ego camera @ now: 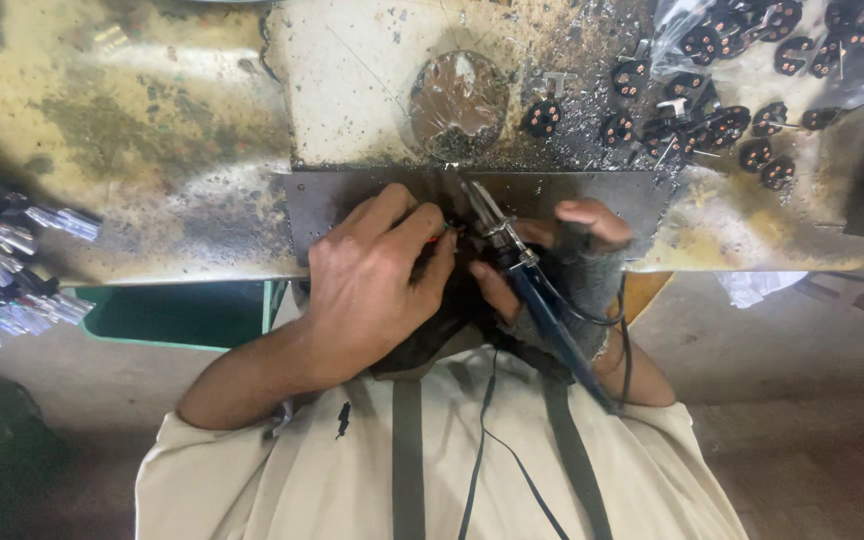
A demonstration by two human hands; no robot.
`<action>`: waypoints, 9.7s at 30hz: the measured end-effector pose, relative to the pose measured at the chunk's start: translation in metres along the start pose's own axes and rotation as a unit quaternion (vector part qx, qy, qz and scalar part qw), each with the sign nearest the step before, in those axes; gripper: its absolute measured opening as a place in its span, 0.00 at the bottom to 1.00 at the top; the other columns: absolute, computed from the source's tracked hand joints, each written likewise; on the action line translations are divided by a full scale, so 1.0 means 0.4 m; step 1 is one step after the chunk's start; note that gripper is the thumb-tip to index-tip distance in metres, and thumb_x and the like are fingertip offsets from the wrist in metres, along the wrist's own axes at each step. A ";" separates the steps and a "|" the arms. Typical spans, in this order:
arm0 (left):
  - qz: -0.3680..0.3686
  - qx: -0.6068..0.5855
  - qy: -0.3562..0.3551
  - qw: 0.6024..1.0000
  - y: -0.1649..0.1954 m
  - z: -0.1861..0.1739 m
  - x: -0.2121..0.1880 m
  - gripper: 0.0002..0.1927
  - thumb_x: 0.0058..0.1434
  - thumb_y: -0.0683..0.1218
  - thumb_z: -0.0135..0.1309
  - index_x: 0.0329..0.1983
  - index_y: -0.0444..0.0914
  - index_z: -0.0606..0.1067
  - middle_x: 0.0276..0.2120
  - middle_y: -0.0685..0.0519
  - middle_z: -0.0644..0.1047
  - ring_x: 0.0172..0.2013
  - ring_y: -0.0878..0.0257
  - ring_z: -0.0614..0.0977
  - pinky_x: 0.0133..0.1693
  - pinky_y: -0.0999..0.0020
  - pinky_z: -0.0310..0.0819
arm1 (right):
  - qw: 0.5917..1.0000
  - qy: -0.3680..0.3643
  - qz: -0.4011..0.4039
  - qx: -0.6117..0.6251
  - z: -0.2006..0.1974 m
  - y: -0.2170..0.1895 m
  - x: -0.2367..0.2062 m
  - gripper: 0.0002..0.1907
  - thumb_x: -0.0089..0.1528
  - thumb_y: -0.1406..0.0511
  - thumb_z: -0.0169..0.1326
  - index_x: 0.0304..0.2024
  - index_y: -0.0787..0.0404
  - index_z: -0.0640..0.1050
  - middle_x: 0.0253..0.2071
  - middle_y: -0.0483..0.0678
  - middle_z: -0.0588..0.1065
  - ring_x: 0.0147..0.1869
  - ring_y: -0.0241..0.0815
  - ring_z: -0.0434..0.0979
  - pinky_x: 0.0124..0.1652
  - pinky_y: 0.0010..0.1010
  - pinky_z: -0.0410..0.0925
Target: The person repeatedly solders small black plastic connectors to multi-colored wires using a soldering iron. They hold each connector and wire with one hand while applying the soldering iron with the other, then place the finished units on the workbench.
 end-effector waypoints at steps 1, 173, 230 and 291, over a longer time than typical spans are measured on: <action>-0.001 -0.003 0.011 1.000 0.000 0.003 -0.002 0.06 0.61 0.42 0.61 0.35 0.38 0.75 0.34 0.48 0.72 0.36 0.49 0.79 0.34 0.54 0.72 | 0.994 0.059 -0.081 -0.053 -0.015 -0.024 -0.005 0.28 0.59 0.73 0.63 0.58 0.65 0.64 0.46 0.54 0.71 0.44 0.40 0.73 0.44 0.27 0.68; 0.205 -0.062 0.149 0.965 -0.061 -0.127 -0.078 0.10 0.65 0.32 0.50 0.45 0.37 0.74 0.40 0.48 0.82 0.32 0.62 0.82 0.31 0.69 0.78 | 0.949 0.168 -0.140 0.227 -0.020 -0.108 0.095 0.13 0.68 0.64 0.54 0.50 0.58 0.65 0.39 0.51 0.77 0.39 0.39 0.79 0.34 0.23 0.71; 0.133 -0.119 0.171 0.969 -0.016 0.029 -0.056 0.09 0.54 0.37 0.64 0.37 0.36 0.79 0.32 0.49 0.79 0.32 0.53 0.83 0.34 0.62 0.79 | 0.982 0.082 -0.152 -0.073 -0.019 -0.020 0.086 0.22 0.64 0.75 0.62 0.48 0.60 0.61 0.36 0.47 0.80 0.39 0.34 0.79 0.43 0.23 0.69; 0.028 -0.053 0.089 0.994 -0.027 0.023 0.005 0.10 0.53 0.45 0.65 0.36 0.37 0.78 0.30 0.49 0.78 0.30 0.50 0.82 0.30 0.58 0.75 | 0.916 0.062 -0.358 -0.169 -0.052 -0.016 -0.022 0.11 0.64 0.75 0.55 0.41 0.56 0.68 0.31 0.44 0.70 0.30 0.41 0.70 0.32 0.28 0.64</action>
Point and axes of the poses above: each hand's wrist, its own x-axis towards the middle knuckle, its own z-axis out of the palm, y = z × x, the point moved 4 cm from there along x, towards the middle knuckle
